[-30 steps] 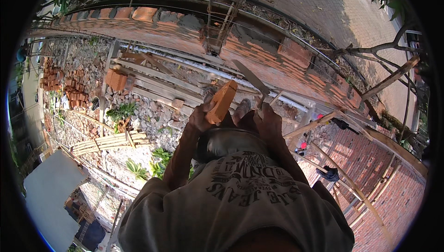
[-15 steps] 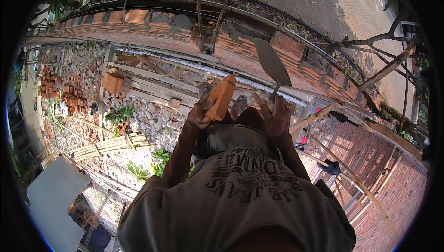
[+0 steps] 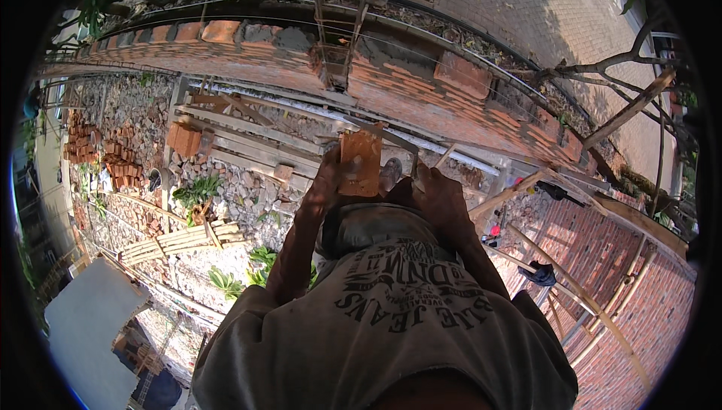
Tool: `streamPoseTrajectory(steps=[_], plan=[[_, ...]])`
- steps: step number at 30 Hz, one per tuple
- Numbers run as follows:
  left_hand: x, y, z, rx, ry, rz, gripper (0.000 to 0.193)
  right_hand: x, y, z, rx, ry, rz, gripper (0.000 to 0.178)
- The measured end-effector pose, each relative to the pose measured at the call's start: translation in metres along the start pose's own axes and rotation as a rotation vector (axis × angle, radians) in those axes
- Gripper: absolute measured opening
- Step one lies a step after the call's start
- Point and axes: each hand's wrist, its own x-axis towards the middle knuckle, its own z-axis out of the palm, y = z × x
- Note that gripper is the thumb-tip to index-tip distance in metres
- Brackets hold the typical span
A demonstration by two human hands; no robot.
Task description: The person scoops mortar from a headpan with a trowel and spreads it on a brick wall. The person places bricks onto the mortar bed, taps them into position, and continues the process along the wall.
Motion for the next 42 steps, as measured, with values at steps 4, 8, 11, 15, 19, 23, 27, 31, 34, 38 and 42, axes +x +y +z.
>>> streamPoseTrajectory(steps=[4,8,11,15,19,23,27,31,34,38,42], plan=[[0.006,-0.006,-0.003,0.184,0.117,-0.024,0.049,-0.007,-0.019,-0.022,0.104,0.200,-0.108,0.033],[0.011,-0.019,-0.018,0.241,0.081,0.042,0.047,0.008,-0.016,-0.009,0.105,0.492,-0.373,0.029],[0.003,-0.026,-0.023,0.668,-0.006,0.359,0.048,0.022,-0.002,-0.002,-0.148,-0.125,0.108,0.025],[-0.003,-0.027,-0.024,0.457,0.036,0.282,0.046,0.005,0.002,-0.006,0.008,0.325,-0.057,0.023],[0.007,-0.024,-0.024,0.746,-0.054,0.321,0.048,0.001,0.000,-0.004,0.118,0.456,-0.277,0.027],[0.012,-0.021,-0.018,0.708,-0.139,0.354,0.054,0.021,0.004,-0.003,-0.179,-0.269,0.133,0.030],[0.003,-0.018,-0.008,0.471,0.029,0.065,0.055,0.009,-0.004,-0.013,0.188,0.208,0.151,0.023],[0.007,-0.009,-0.003,0.534,0.018,0.137,0.053,-0.005,-0.001,-0.008,0.128,0.339,-0.089,0.025],[0.010,-0.003,0.000,0.487,0.055,0.140,0.058,0.002,0.029,0.019,-0.101,-0.177,0.048,0.025],[0.007,0.010,0.010,0.242,-0.062,-0.052,0.060,-0.014,0.077,0.060,-0.004,-0.259,0.321,0.035],[0.003,0.018,0.026,-0.354,-0.110,-0.161,0.071,-0.031,0.094,0.071,0.159,-0.098,0.288,0.050]])
